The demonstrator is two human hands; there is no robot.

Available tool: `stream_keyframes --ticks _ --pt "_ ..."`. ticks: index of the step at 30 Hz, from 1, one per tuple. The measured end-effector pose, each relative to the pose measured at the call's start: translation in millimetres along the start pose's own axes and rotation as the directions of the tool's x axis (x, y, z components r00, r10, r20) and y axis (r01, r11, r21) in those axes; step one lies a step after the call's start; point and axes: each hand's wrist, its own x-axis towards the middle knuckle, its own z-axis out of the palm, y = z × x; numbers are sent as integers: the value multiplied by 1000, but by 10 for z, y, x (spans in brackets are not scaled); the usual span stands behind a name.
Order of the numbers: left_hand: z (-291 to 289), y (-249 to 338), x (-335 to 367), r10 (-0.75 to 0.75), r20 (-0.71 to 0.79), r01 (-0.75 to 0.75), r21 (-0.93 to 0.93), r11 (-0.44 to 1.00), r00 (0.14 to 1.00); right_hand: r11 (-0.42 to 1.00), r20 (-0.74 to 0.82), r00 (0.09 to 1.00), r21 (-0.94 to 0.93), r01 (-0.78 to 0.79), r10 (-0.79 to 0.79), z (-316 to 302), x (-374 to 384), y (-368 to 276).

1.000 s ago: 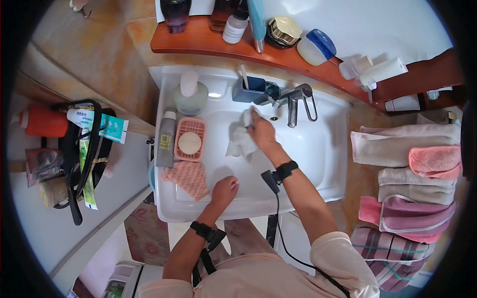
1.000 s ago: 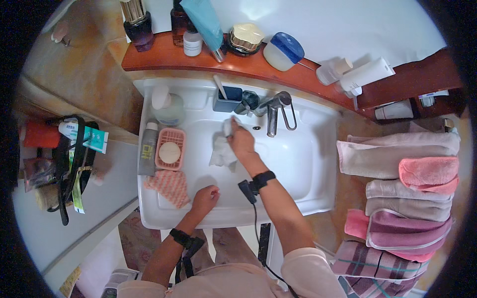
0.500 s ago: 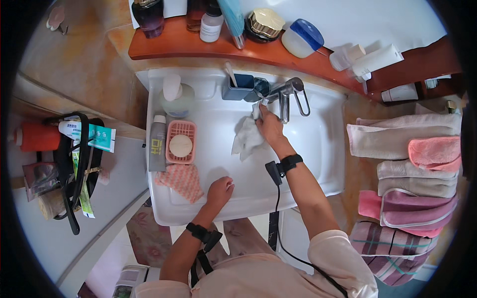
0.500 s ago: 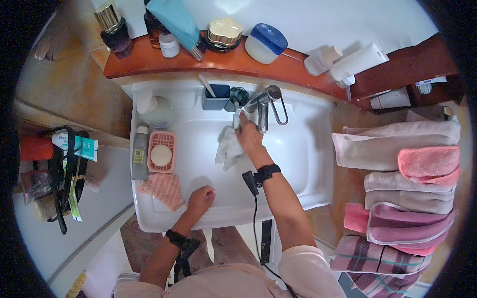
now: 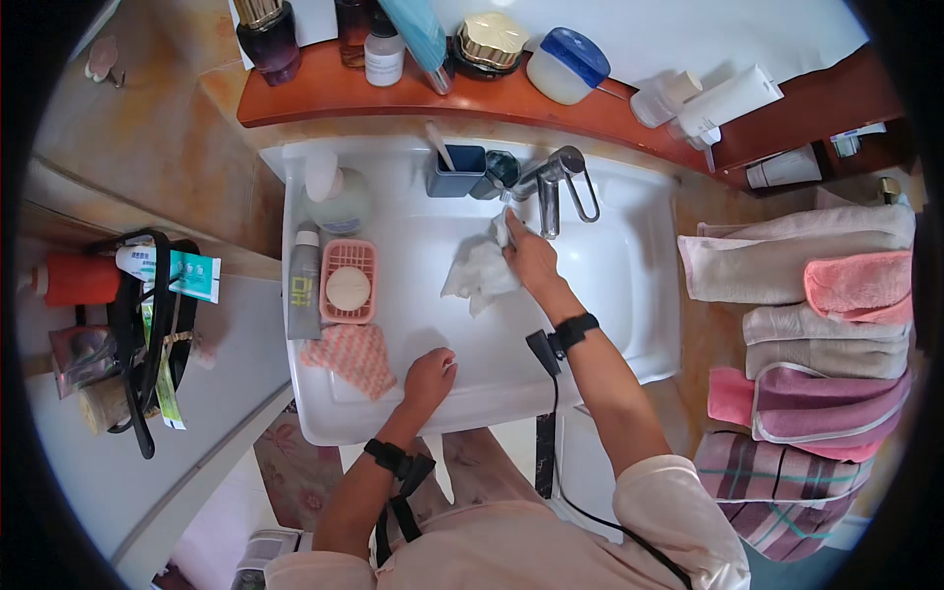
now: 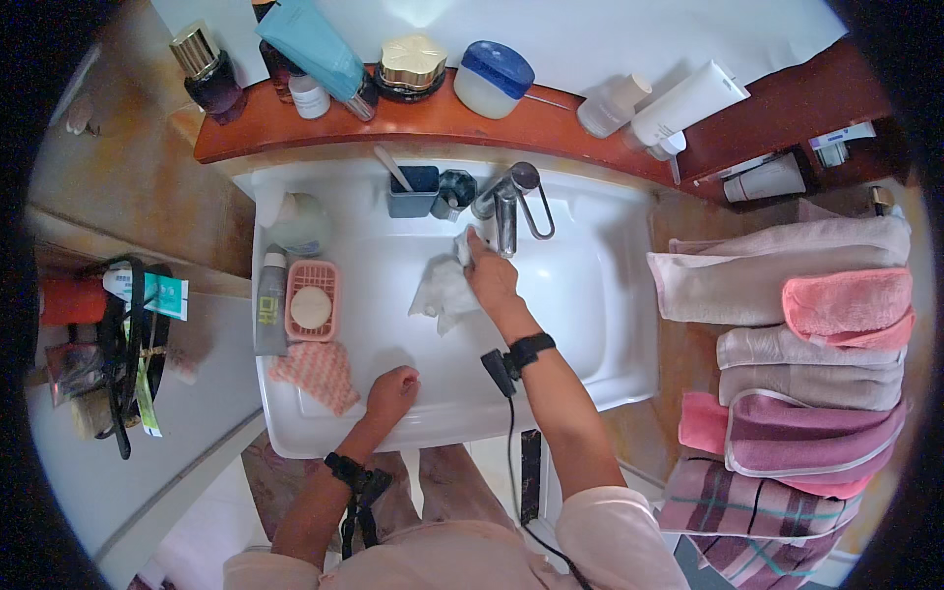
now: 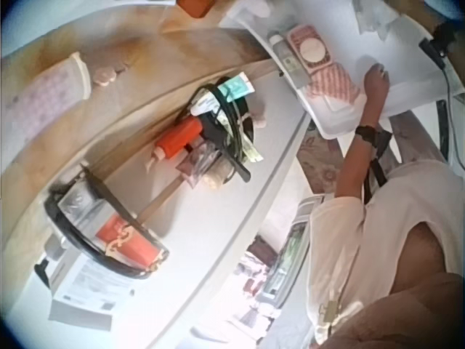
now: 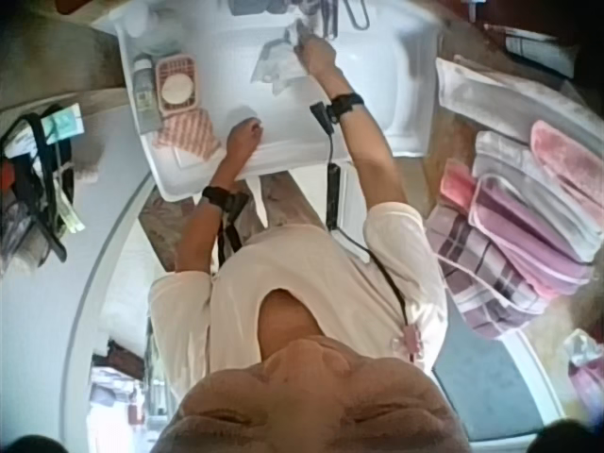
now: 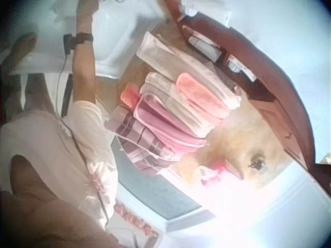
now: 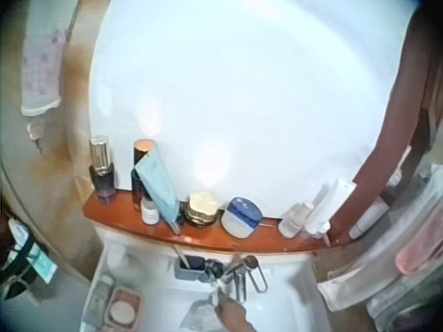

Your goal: The person cleans a bathroom sink using a white cloth and bar soap. They rub the cloth with soap, wipe the basin and faucet, rinse the cloth under running water, and continue wiping the sink surface until the end of the clip.

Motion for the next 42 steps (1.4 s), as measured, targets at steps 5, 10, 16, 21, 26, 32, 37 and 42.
stream_keyframes --ticks 5,10,16,21,26,32,37,42 --pt "16 56 -7 22 -17 -21 70 997 1000 1000 -75 997 -2 22 -22 -24 61 -57" --pt "-5 84 -25 12 -4 -11 86 996 1000 996 11 999 -78 -38 39 -8 -32 -41" --pt "20 56 -19 7 -1 -7 116 993 1000 999 -71 997 -35 -7 5 -21 60 -80" --pt "4 54 -9 29 0 -29 103 994 1000 995 66 994 -61 -78 82 -93 -3 -107" --pt "16 92 -8 6 11 -7 120 993 1000 999 -58 998 -40 -16 14 -59 23 -91" --pt "-25 111 -10 15 17 -17 119 993 1000 1000 13 1000 -23 -11 12 -69 -75 -26" --pt "-12 118 -13 -5 13 4 141 990 1000 998 -38 999 -49 25 -27 -19 47 -10" --pt "-22 86 -4 34 -6 -33 94 995 999 997 -55 998 -67 -34 30 65 2 118"
